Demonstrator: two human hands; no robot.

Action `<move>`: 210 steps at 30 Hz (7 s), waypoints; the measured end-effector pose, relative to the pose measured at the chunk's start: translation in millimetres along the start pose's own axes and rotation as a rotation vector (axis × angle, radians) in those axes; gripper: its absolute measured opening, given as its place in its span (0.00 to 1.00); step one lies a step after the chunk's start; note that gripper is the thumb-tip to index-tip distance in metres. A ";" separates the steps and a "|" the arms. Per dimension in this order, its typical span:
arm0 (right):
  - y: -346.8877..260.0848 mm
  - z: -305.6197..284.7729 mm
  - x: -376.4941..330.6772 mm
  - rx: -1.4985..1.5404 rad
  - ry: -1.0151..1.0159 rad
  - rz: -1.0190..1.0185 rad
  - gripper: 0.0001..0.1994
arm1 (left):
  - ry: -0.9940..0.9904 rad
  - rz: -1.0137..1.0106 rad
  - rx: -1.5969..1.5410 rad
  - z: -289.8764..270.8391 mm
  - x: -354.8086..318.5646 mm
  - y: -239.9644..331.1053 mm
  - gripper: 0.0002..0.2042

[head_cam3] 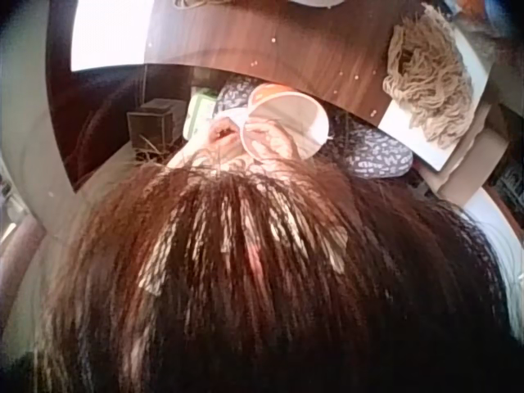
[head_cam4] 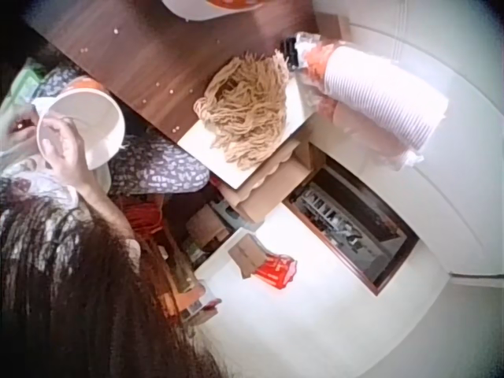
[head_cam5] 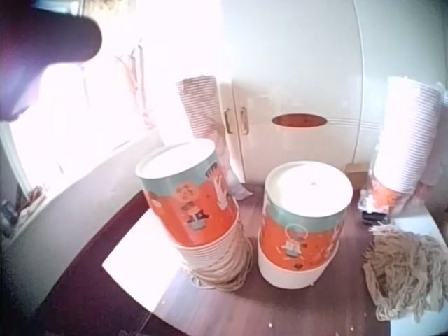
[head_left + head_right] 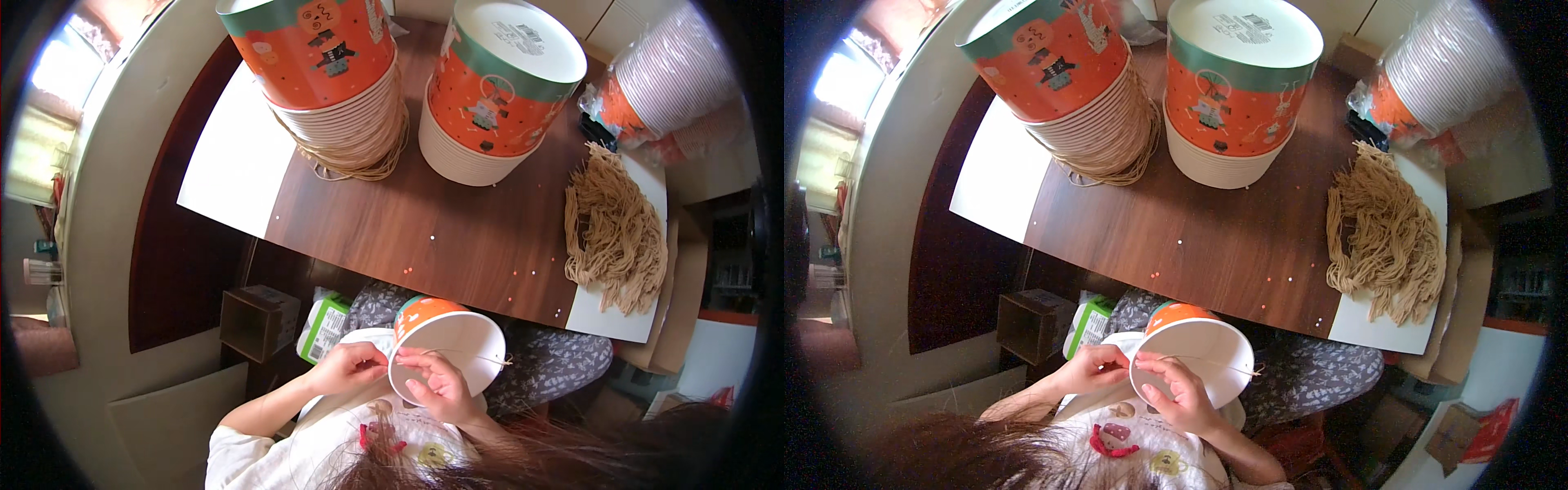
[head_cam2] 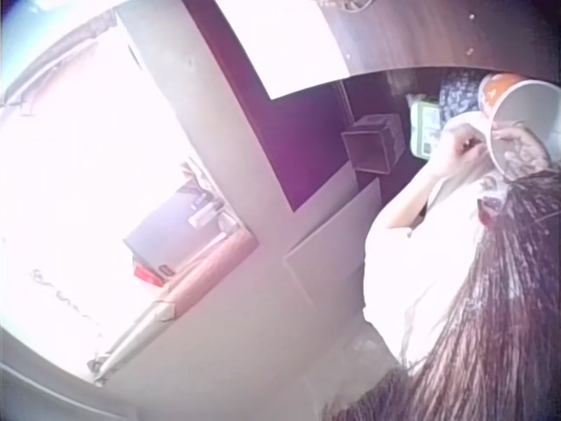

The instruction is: Attaching string handles to decorative paper buckets.

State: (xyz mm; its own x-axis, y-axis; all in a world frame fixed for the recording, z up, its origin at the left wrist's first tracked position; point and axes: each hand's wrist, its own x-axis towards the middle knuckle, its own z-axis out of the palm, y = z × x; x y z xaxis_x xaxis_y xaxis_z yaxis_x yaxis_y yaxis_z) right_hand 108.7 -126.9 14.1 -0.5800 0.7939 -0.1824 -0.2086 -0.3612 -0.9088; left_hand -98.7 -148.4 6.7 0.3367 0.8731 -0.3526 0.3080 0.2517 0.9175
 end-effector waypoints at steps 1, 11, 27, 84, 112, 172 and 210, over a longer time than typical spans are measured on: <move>0.5 0.2 -0.5 0.028 -0.002 0.007 0.14 | -0.009 -0.021 -0.008 -1.0 -0.2 1.6 0.04; -23.2 -8.0 5.9 -0.403 0.150 -0.163 0.21 | -0.092 0.196 -0.430 -11.0 6.3 6.9 0.02; -59.0 -30.6 53.0 -0.954 0.026 -0.289 0.16 | 0.001 0.107 -1.006 -13.4 43.4 20.7 0.04; -67.3 -6.8 43.6 -0.643 0.150 -0.234 0.15 | -0.138 -0.068 -0.709 -24.9 48.0 43.7 0.06; -55.5 1.7 40.6 -0.953 0.175 -0.355 0.09 | -0.148 -0.042 -0.599 -27.3 47.2 42.3 0.04; -48.6 6.2 36.6 -0.953 0.258 -0.373 0.07 | 0.373 0.290 0.182 2.6 19.3 54.0 0.07; -53.5 7.2 34.7 -0.857 0.211 -0.356 0.08 | 0.002 -0.015 -0.924 9.9 28.1 21.2 0.05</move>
State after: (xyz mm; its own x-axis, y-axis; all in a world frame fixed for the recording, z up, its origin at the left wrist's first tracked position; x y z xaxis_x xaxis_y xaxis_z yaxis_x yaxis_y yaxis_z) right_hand 94.0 -83.6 59.1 -0.4224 0.8902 0.1708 0.3512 0.3344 -0.8745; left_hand -73.9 -122.7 14.4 0.3367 0.8677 -0.3657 -0.5207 0.4951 0.6955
